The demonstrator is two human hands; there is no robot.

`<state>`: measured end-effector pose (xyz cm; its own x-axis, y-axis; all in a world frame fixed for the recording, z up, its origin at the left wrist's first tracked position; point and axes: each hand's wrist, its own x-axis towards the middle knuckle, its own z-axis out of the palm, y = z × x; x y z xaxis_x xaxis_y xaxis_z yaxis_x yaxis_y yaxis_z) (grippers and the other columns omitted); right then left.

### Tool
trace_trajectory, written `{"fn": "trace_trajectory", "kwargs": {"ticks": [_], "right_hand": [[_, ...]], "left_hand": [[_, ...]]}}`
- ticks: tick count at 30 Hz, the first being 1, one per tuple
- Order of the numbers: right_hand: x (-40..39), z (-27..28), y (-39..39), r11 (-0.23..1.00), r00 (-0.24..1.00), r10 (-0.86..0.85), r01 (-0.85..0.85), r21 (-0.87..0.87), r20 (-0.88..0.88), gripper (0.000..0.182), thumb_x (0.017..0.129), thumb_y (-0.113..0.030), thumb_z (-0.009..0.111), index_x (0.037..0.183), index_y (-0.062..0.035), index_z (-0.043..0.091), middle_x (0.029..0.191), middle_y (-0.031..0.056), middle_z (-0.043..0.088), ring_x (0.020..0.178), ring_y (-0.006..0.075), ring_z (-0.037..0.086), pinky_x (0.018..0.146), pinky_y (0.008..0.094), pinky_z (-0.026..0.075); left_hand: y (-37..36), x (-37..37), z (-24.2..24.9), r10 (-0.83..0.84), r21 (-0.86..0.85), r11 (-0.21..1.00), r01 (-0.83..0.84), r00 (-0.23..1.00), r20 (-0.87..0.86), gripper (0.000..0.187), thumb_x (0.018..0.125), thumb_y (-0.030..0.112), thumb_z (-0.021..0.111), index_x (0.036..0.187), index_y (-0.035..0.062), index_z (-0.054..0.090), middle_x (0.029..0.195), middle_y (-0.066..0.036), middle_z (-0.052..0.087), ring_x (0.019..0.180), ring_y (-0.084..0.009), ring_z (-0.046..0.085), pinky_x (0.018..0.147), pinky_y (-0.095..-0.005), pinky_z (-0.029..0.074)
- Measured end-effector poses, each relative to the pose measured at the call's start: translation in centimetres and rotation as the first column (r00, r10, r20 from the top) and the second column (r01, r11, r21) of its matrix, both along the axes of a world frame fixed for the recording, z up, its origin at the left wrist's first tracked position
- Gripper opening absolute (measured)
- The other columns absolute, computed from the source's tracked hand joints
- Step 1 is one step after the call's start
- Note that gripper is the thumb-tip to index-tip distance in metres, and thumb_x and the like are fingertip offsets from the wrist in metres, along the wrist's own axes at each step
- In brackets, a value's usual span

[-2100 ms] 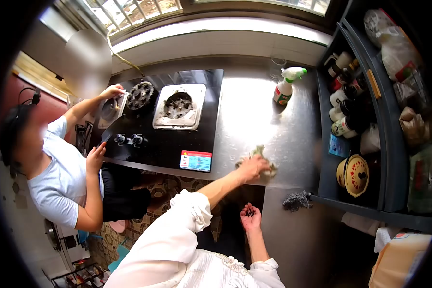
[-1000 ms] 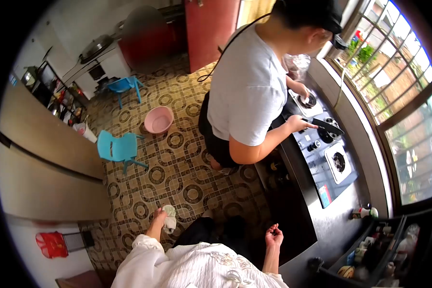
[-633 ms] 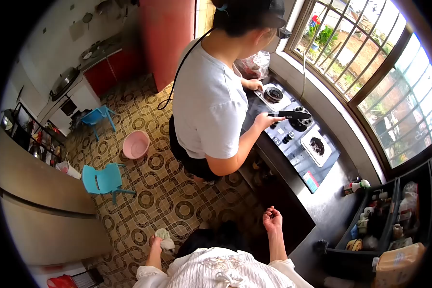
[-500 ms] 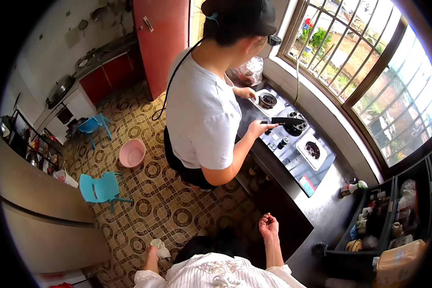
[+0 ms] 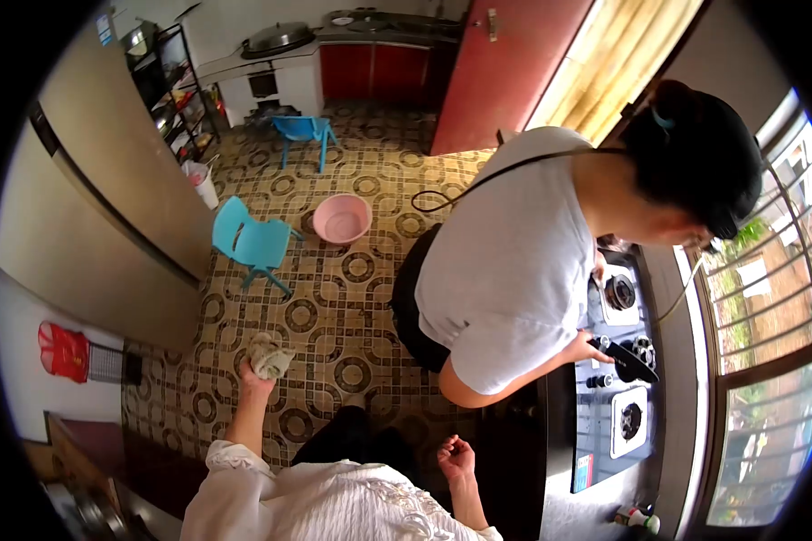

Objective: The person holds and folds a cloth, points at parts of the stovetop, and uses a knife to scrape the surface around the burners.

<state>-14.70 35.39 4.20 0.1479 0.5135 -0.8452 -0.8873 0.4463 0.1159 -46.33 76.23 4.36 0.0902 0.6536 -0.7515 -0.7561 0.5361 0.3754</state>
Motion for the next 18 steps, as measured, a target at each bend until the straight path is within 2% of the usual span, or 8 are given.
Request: {"fn": "trace_trajectory", "kwargs": {"ticks": [4, 6, 7, 11, 13, 14, 16, 18], "right_hand": [[0.0, 1.0, 9.2, 0.981, 0.986, 0.165, -0.161, 0.106, -0.028, 0.016, 0.089, -0.013, 0.047, 0.087, -0.0039, 0.06, 0.077, 0.0074, 0.059, 0.063, 0.0174, 0.049, 0.056, 0.029, 0.037], [-0.8, 1.7, 13.9, 0.97, 0.98, 0.198, -0.2, 0.136, 0.03, 0.019, 0.09, -0.015, 0.046, 0.089, -0.0026, 0.06, 0.079, 0.0072, 0.058, 0.065, 0.0173, 0.048, 0.056, 0.029, 0.037], [-1.2, 1.9, 16.1, 0.957, 0.977, 0.213, -0.213, 0.197, 0.019, 0.021, 0.092, -0.016, 0.044, 0.089, -0.0021, 0.059, 0.079, 0.0071, 0.058, 0.065, 0.0174, 0.047, 0.055, 0.029, 0.037], [-2.1, 0.0, 28.4, 0.927, 0.979, 0.204, -0.194, 0.321, 0.001, 0.021, 0.095, -0.014, 0.042, 0.089, -0.0017, 0.057, 0.078, 0.008, 0.054, 0.065, 0.0185, 0.047, 0.055, 0.0292, 0.037], [-2.9, -0.9, 33.4, 0.964, 0.98, 0.194, -0.182, 0.192, -0.045, 0.021, 0.097, -0.013, 0.04, 0.09, -0.0008, 0.056, 0.079, 0.0087, 0.054, 0.066, 0.0197, 0.049, 0.056, 0.0303, 0.039], [-3.6, -0.6, 35.5, 0.974, 0.987, 0.151, -0.139, 0.18, -0.053, 0.021, 0.097, -0.013, 0.04, 0.09, -0.0008, 0.056, 0.079, 0.0087, 0.054, 0.066, 0.0197, 0.049, 0.056, 0.0303, 0.039], [-3.7, 0.6, 40.1, 0.963, 0.987, 0.157, -0.158, 0.217, 0.02, 0.021, 0.099, -0.014, 0.041, 0.093, -0.0002, 0.056, 0.081, 0.0095, 0.054, 0.067, 0.0209, 0.051, 0.057, 0.0316, 0.041], [-3.1, 2.4, 44.8, 0.964, 0.995, 0.1, -0.099, 0.246, 0.006, 0.021, 0.099, -0.014, 0.041, 0.093, 0.0005, 0.056, 0.082, 0.0098, 0.055, 0.067, 0.0211, 0.052, 0.057, 0.0318, 0.042]], "left_hand": [[3.1, -4.5, -2.4, 0.166, 0.055, 0.984, -0.169, 0.985, 0.053, 0.041, 0.101, 0.036, 0.039, 0.114, 0.003, 0.059, 0.112, -0.013, 0.065, 0.1, -0.0294, 0.064, 0.082, -0.0449, 0.056], [4.9, -6.3, -3.2, 0.253, -0.013, 0.967, -0.253, 0.96, 0.124, 0.038, 0.102, 0.036, 0.04, 0.104, 0.0031, 0.06, 0.099, -0.01, 0.065, 0.087, -0.0278, 0.065, 0.069, -0.0397, 0.058], [5.4, -6.4, -2.3, 0.208, 0.066, 0.975, -0.211, 0.977, 0.043, 0.031, 0.102, 0.03, 0.043, 0.103, 0.0038, 0.06, 0.098, -0.01, 0.065, 0.084, -0.0263, 0.065, 0.066, -0.037, 0.058], [12.4, -10.4, -6.1, 0.189, -0.129, 0.967, -0.221, 0.957, -0.222, 0.027, 0.102, 0.027, 0.044, 0.102, 0.0062, 0.06, 0.095, -0.009, 0.064, 0.082, -0.0227, 0.063, 0.061, -0.0359, 0.054], [17.9, -13.9, -10.5, 0.07, 0.025, 0.997, -0.069, 0.996, -0.052, 0.035, 0.101, 0.036, 0.041, 0.113, 0.0085, 0.058, 0.096, -0.006, 0.064, 0.079, -0.0221, 0.062, 0.063, -0.0404, 0.055], [20.9, -13.7, -9.9, 0.005, 0.076, 0.997, -0.005, 1.0, -0.001, 0.038, 0.101, 0.039, 0.04, 0.117, 0.0093, 0.057, 0.097, -0.005, 0.064, 0.079, -0.0219, 0.061, 0.063, -0.0419, 0.056], [24.2, -11.9, -6.8, -0.023, -0.113, 0.993, -0.029, 0.902, -0.431, 0.038, 0.1, 0.044, 0.04, 0.111, 0.0128, 0.06, 0.094, -0.001, 0.064, 0.075, -0.0186, 0.061, 0.057, -0.0398, 0.054], [29.2, -8.4, -2.5, -0.061, -0.06, 0.997, 0.044, 0.946, -0.317, 0.037, 0.1, 0.043, 0.041, 0.11, 0.014, 0.061, 0.095, -0.001, 0.064, 0.076, -0.0191, 0.061, 0.057, -0.0386, 0.053]]}}
